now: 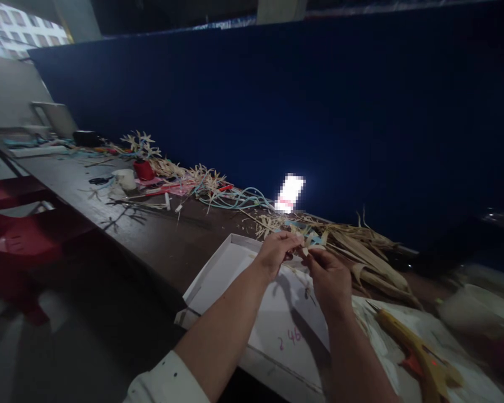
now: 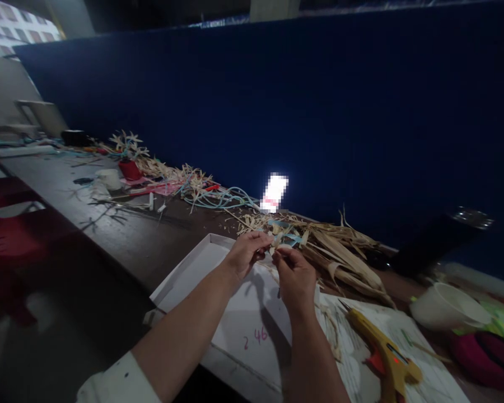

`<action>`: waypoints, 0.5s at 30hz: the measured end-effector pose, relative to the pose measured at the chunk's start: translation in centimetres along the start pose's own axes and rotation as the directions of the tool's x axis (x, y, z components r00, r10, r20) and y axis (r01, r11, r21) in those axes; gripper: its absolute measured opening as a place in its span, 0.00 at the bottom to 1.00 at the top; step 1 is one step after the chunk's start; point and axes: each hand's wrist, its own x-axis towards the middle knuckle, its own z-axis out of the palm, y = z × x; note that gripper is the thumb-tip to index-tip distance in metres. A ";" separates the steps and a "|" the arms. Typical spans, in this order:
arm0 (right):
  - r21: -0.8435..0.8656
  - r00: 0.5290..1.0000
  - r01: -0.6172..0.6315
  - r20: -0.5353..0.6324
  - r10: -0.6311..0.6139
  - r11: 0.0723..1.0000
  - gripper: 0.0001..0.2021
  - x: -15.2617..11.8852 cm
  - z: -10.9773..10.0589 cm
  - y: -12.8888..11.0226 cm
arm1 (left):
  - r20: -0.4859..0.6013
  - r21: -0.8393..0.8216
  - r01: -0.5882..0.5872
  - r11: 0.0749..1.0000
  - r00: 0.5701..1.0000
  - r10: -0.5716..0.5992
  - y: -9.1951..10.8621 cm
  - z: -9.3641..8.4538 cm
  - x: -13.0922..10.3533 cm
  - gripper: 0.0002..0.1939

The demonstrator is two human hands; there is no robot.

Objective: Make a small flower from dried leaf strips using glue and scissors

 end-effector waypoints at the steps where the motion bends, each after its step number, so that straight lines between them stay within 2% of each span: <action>1: -0.018 1.000 0.021 -0.005 -0.021 1.000 0.13 0.0 0.0 -0.1 | 0.000 -0.006 -0.002 1.000 1.000 0.002 0.1 0.1 -0.1 0.14; 6: -0.077 0.992 0.123 -0.003 -0.123 0.989 0.12 -0.3 0.0 -0.5 | -0.023 -0.072 0.013 0.997 1.000 -0.014 0.3 0.5 -0.2 0.13; 13: -0.092 0.984 0.174 -0.013 -0.176 0.980 0.11 -0.2 0.0 -0.1 | -0.001 -0.140 0.034 0.990 0.999 -0.034 0.1 0.6 -0.2 0.13; 15: -0.061 0.988 0.151 -0.021 -0.152 0.987 0.11 -0.2 0.0 -0.3 | -0.002 -0.147 0.033 0.989 0.999 -0.034 0.1 0.6 -0.3 0.13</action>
